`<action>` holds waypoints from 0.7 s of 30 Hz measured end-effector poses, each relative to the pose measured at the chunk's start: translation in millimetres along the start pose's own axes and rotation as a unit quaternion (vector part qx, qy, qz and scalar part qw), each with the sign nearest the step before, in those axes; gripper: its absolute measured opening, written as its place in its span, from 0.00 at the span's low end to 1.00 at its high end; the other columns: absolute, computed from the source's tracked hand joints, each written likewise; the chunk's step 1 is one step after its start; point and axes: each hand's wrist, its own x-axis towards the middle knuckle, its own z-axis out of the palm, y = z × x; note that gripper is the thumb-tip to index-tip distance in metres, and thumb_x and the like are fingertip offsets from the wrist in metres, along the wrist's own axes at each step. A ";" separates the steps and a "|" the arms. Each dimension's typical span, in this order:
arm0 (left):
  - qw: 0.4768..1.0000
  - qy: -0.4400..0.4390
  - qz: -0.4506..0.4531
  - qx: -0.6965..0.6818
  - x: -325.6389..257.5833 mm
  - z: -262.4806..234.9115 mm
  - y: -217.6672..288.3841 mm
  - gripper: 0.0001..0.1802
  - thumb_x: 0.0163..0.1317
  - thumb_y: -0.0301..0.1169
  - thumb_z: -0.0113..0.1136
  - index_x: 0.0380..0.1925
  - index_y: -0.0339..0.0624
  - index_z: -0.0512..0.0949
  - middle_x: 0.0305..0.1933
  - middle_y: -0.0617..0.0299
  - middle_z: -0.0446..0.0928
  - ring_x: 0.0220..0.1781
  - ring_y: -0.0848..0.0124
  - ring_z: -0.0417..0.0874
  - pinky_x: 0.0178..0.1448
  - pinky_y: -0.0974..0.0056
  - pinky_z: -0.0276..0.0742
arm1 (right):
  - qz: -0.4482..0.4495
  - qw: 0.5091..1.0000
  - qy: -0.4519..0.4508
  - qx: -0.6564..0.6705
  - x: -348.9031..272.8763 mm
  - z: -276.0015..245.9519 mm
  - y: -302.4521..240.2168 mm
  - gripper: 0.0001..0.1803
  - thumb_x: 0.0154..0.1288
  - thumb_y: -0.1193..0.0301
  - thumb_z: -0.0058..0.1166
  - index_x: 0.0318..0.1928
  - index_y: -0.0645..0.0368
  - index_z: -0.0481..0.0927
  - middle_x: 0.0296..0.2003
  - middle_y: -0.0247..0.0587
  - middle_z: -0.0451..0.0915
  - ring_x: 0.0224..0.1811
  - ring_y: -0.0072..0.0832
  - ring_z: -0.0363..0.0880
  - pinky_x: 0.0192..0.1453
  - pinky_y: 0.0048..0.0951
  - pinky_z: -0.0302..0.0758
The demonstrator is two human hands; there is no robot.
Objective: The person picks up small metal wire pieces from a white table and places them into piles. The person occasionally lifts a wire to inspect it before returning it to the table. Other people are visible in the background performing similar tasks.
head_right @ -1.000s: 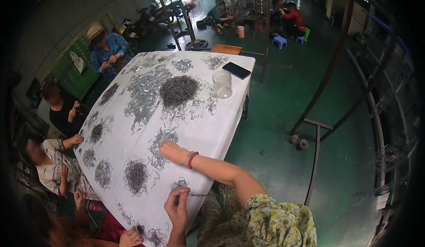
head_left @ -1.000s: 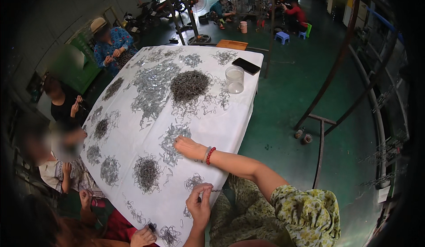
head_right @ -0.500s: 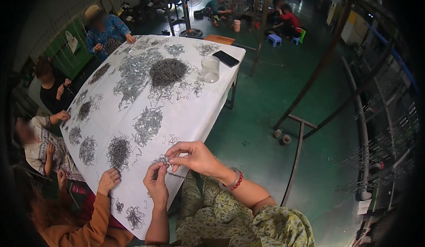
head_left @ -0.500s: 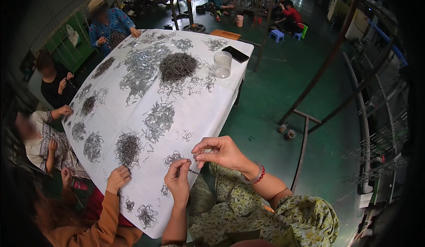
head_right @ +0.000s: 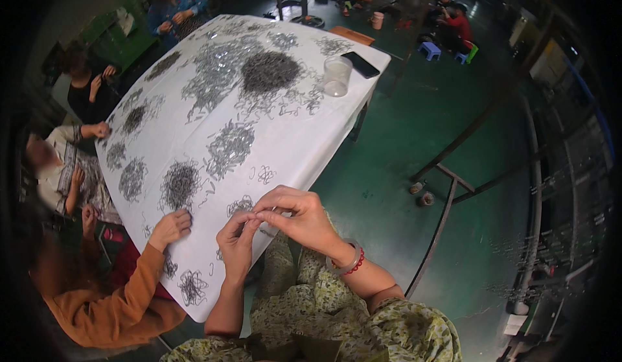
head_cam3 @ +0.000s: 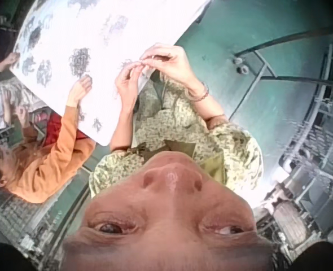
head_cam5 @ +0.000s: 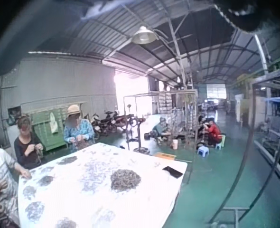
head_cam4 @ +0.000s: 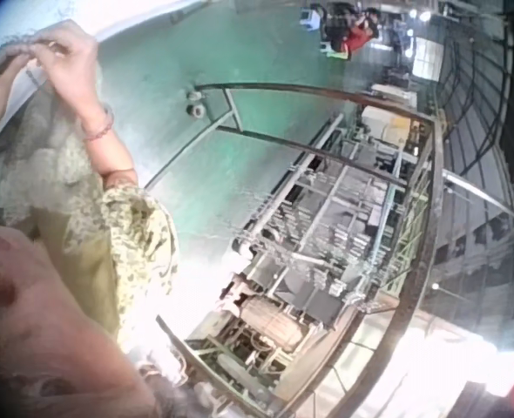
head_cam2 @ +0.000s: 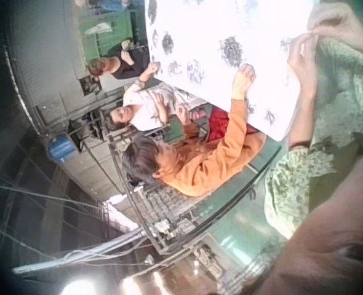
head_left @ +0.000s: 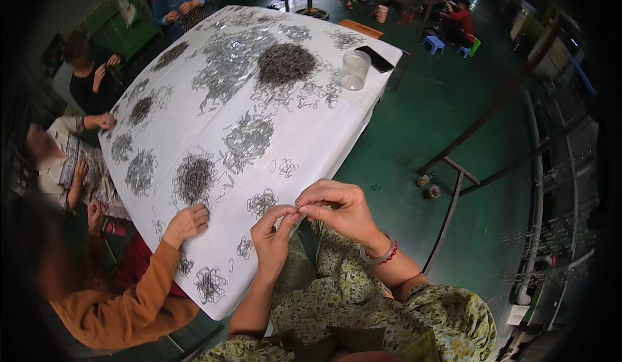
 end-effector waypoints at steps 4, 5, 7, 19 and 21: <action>0.997 -0.021 0.018 0.065 2.6 -5.6 -7.0 0.03 0.59 0.20 0.59 0.34 0.32 0.78 0.34 0.59 0.80 0.37 0.74 0.78 0.44 0.71 0.73 | 0.045 0.998 0.010 -0.030 -1.7 7.5 6.8 0.04 0.55 0.84 0.60 0.34 0.67 0.83 0.30 0.39 0.83 0.31 0.21 0.79 0.36 0.20 0.74; 0.998 -0.027 0.020 0.059 0.9 -9.4 -11.7 0.04 0.59 0.21 0.61 0.34 0.33 0.79 0.35 0.59 0.81 0.38 0.74 0.79 0.44 0.71 0.74 | 0.052 0.998 0.017 -0.038 -4.7 10.8 5.8 0.04 0.55 0.84 0.60 0.33 0.68 0.83 0.30 0.40 0.83 0.31 0.21 0.79 0.35 0.20 0.74; 0.998 -0.040 0.049 -0.028 -4.3 -13.8 -20.8 0.09 0.58 0.23 0.63 0.39 0.35 0.80 0.43 0.57 0.80 0.44 0.71 0.80 0.48 0.69 0.75 | 0.056 0.997 0.014 -0.054 -8.4 14.9 4.0 0.05 0.54 0.86 0.60 0.34 0.69 0.82 0.30 0.41 0.82 0.32 0.22 0.79 0.36 0.20 0.75; 0.884 0.076 -0.018 0.460 69.1 -178.4 -99.3 0.06 0.56 0.26 0.59 0.31 0.35 0.83 0.32 0.48 0.78 0.38 0.52 0.79 0.44 0.54 0.74 | 0.128 0.992 -0.006 -0.004 -12.5 25.4 23.3 0.06 0.55 0.89 0.59 0.33 0.70 0.79 0.32 0.44 0.81 0.35 0.24 0.81 0.40 0.21 0.78; 0.868 0.036 -0.016 0.496 73.0 -183.0 -107.5 0.06 0.56 0.26 0.59 0.30 0.36 0.82 0.33 0.49 0.78 0.39 0.52 0.78 0.44 0.54 0.73 | 0.132 0.991 -0.004 0.009 -13.3 28.6 23.3 0.05 0.55 0.89 0.58 0.33 0.70 0.79 0.32 0.44 0.81 0.35 0.24 0.81 0.39 0.21 0.78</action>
